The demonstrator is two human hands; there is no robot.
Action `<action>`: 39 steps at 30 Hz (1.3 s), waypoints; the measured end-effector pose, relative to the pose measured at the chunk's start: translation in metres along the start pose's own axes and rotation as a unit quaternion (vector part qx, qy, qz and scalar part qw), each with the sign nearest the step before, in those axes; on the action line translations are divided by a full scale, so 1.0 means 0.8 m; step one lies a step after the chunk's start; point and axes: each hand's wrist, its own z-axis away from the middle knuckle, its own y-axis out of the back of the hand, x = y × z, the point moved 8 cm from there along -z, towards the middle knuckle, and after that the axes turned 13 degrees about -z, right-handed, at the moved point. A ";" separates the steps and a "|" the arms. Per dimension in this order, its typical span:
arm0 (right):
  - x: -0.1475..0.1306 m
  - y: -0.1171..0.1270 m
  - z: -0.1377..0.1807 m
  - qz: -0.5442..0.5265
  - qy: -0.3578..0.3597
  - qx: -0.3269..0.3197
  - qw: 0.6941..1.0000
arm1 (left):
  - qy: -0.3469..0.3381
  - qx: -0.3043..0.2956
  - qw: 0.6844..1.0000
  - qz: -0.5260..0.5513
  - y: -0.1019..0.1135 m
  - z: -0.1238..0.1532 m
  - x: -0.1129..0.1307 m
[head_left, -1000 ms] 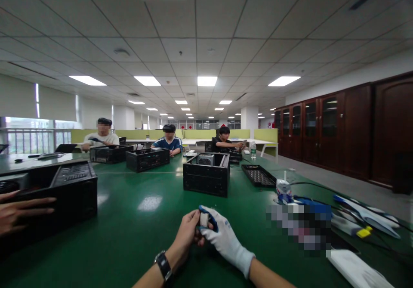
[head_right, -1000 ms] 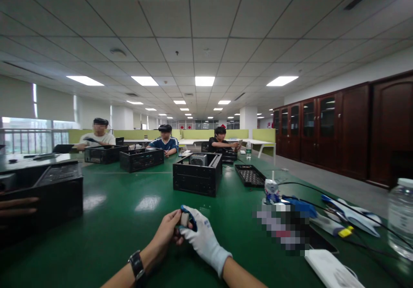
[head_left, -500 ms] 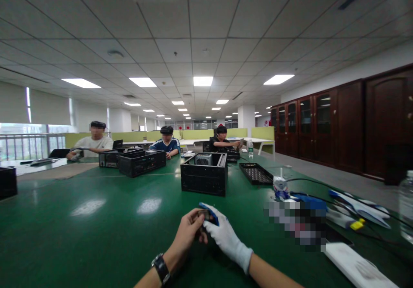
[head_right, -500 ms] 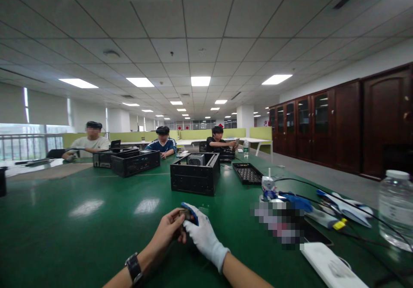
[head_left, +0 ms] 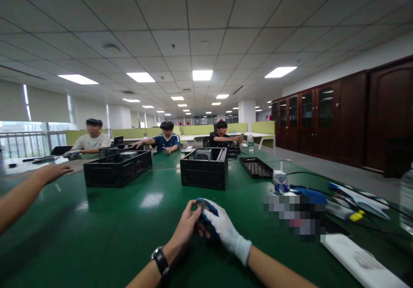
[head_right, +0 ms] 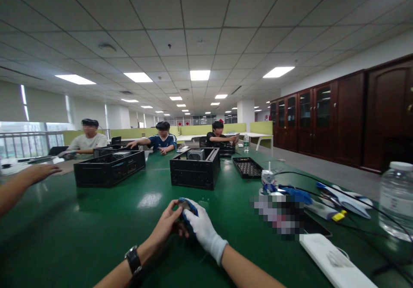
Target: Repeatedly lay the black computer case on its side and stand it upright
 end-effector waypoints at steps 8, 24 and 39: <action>0.002 0.000 -0.004 -0.073 -0.003 -0.008 0.997 | 0.017 0.002 1.000 0.019 -0.003 0.004 0.009; -0.014 -0.007 0.001 -0.001 0.027 -0.031 0.999 | 0.062 -0.015 0.995 0.081 -0.008 0.010 0.012; -0.012 -0.008 -0.001 0.041 0.049 -0.060 0.996 | 0.073 -0.082 0.990 0.094 -0.016 0.016 0.015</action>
